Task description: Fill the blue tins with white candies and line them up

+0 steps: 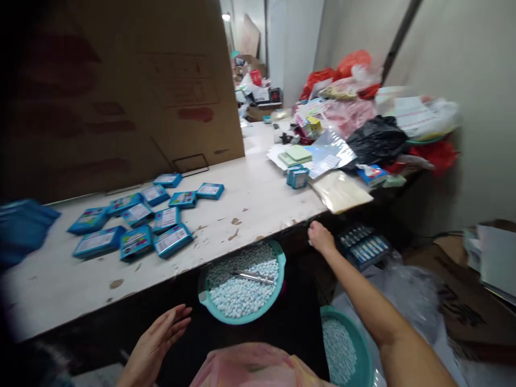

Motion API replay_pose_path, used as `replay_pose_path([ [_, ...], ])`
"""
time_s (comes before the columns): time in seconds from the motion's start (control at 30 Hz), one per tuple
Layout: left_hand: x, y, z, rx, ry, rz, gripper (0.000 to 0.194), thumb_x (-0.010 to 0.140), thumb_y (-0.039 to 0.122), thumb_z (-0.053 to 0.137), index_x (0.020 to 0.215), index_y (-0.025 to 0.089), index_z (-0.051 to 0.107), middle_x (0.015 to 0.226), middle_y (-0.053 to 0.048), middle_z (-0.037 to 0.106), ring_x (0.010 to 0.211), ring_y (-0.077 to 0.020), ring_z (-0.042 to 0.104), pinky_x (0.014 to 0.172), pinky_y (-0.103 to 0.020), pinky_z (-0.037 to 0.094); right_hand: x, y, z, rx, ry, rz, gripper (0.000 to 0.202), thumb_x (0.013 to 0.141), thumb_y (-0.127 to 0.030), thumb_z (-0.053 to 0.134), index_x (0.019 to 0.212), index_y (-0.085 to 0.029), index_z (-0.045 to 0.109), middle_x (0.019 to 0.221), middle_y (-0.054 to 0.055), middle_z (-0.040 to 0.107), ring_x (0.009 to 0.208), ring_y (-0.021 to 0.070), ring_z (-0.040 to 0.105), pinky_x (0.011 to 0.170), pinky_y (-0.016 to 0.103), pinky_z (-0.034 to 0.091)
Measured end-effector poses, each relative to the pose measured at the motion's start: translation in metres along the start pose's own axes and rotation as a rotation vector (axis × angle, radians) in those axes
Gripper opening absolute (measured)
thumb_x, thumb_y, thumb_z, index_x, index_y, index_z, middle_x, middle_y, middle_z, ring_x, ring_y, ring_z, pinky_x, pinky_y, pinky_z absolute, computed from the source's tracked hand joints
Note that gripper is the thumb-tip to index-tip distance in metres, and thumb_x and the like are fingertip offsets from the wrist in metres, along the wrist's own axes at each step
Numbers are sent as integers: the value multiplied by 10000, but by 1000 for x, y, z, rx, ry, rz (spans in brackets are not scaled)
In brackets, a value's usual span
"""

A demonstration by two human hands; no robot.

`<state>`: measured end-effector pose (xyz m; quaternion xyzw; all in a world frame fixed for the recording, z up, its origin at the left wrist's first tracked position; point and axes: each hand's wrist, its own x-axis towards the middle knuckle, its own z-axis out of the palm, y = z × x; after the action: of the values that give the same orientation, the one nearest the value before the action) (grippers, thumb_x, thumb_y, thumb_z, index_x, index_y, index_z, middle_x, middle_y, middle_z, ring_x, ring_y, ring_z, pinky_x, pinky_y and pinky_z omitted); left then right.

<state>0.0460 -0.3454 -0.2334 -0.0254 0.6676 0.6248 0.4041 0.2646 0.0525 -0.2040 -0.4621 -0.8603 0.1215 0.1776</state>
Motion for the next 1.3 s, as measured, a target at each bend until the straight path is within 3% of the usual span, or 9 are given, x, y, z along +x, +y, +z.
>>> replay_pose_path([
  [0.3,57,68,-12,768,264,749,498,669,381,576,1122,192,493,1185,-110,489,1127,-260,404,979,-406,272,104,15,5,0,160,-219,328,744,-279,439,1039,-218,568,1207,185,430,1093,407,399,810,517,321],
  [0.43,114,109,-6,1164,283,787,634,691,397,545,1239,137,360,1290,-158,377,1214,-297,272,997,-429,203,126,-21,4,-149,237,-298,436,714,-323,536,1136,-216,522,1345,142,291,1204,447,195,871,576,233],
  [0.63,156,134,10,1373,305,478,841,563,429,643,1280,163,293,1278,-194,349,1157,-409,276,911,-576,189,-2,-99,48,-69,-298,-629,278,827,-283,381,984,-216,601,962,92,618,890,207,546,798,315,395],
  [0.77,125,120,9,1184,258,742,870,502,358,684,1254,120,318,1213,-183,380,1141,-347,310,953,-474,228,-90,-109,90,-180,-470,-622,233,821,-280,415,963,-210,585,878,70,605,849,197,534,730,290,399],
  [0.87,83,91,8,734,140,875,814,491,325,700,1208,152,353,1213,-130,389,1136,-275,347,977,-404,253,-107,-102,109,-265,-494,-523,223,813,-254,436,1000,-212,549,930,68,560,866,185,519,702,266,389],
  [0.93,56,65,10,312,-6,759,750,517,306,694,1183,198,366,1193,-95,431,1092,-248,414,945,-391,313,-104,-100,114,-295,-522,-496,229,811,-245,436,1021,-224,524,973,60,526,883,173,506,692,253,380],
  [1.07,20,13,24,-432,-284,224,465,647,333,589,1076,195,474,1033,-73,577,952,-243,538,852,-425,406,-101,-107,117,-350,-532,-517,190,795,-244,433,960,-202,516,1000,55,493,907,180,478,677,256,374],
  [1.17,10,-13,36,-641,-339,-118,365,699,372,536,994,157,533,913,-80,628,871,-251,581,802,-483,434,-105,-110,119,-381,-497,-503,193,789,-179,397,950,-169,502,1014,75,493,903,188,468,673,268,377],
  [1.3,7,-30,48,-650,-268,-283,301,702,290,568,968,150,541,863,-75,645,800,-230,607,770,-497,458,-104,-101,114,-375,-480,-479,270,803,-79,301,952,-159,512,954,83,533,893,190,470,727,298,380],
])
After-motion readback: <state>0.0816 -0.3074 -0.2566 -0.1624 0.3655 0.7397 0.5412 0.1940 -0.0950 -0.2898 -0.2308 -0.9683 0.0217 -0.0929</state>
